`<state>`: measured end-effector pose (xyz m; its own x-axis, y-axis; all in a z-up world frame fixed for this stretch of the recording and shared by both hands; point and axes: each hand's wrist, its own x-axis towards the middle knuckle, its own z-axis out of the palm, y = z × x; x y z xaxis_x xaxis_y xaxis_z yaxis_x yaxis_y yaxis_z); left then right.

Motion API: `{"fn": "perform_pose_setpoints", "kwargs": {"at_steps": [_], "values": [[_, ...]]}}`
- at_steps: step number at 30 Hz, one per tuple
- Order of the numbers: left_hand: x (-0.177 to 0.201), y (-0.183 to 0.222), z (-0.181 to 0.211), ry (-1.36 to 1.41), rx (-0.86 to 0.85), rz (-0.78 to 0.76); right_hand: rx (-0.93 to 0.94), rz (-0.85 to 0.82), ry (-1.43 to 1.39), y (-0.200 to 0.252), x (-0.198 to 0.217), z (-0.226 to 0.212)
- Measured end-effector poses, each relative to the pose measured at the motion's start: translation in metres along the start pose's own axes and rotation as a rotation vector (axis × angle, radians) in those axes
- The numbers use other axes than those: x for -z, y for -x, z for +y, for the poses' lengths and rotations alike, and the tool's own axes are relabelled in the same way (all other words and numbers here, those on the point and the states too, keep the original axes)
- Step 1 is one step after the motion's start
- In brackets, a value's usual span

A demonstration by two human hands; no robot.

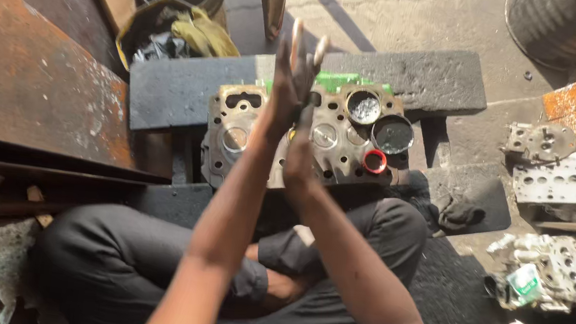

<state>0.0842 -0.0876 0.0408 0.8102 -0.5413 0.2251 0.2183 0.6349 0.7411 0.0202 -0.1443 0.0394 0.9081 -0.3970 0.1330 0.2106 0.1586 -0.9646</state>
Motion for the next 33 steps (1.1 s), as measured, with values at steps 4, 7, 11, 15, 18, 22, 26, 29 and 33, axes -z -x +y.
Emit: {"fn": "perform_pose_setpoints", "kwargs": {"at_steps": [4,7,11,15,18,22,26,29,33], "values": [[-0.03,0.052,-0.003,-0.348,-0.047,0.043,0.212,0.08,0.436,-0.029,-0.002,-0.004],[-0.059,0.09,-0.008,-0.599,-0.053,0.147,0.181,0.243,0.137,-0.054,0.005,-0.013],[-0.03,0.021,0.023,-0.08,-0.103,-0.034,-0.176,-0.066,-0.413,0.004,-0.01,0.01],[-0.034,0.027,0.039,-0.187,0.025,-0.035,0.086,-0.018,0.07,0.001,0.005,0.054],[-0.071,0.097,0.014,-0.551,-0.069,0.042,0.479,0.158,0.364,-0.071,0.029,0.058],[-0.034,0.068,-0.008,-0.262,-0.202,-0.02,-0.137,0.071,-0.407,-0.028,0.006,0.032],[0.0,0.04,-0.018,-0.204,-0.096,0.003,-0.049,-0.06,0.031,0.047,-0.009,0.012],[-0.034,0.065,0.0,-0.529,-0.069,0.037,-0.154,0.093,-0.179,-0.022,0.004,0.005],[-0.089,0.082,0.027,-0.619,-0.201,0.076,-0.058,0.362,-0.135,-0.081,0.012,0.008]]}}
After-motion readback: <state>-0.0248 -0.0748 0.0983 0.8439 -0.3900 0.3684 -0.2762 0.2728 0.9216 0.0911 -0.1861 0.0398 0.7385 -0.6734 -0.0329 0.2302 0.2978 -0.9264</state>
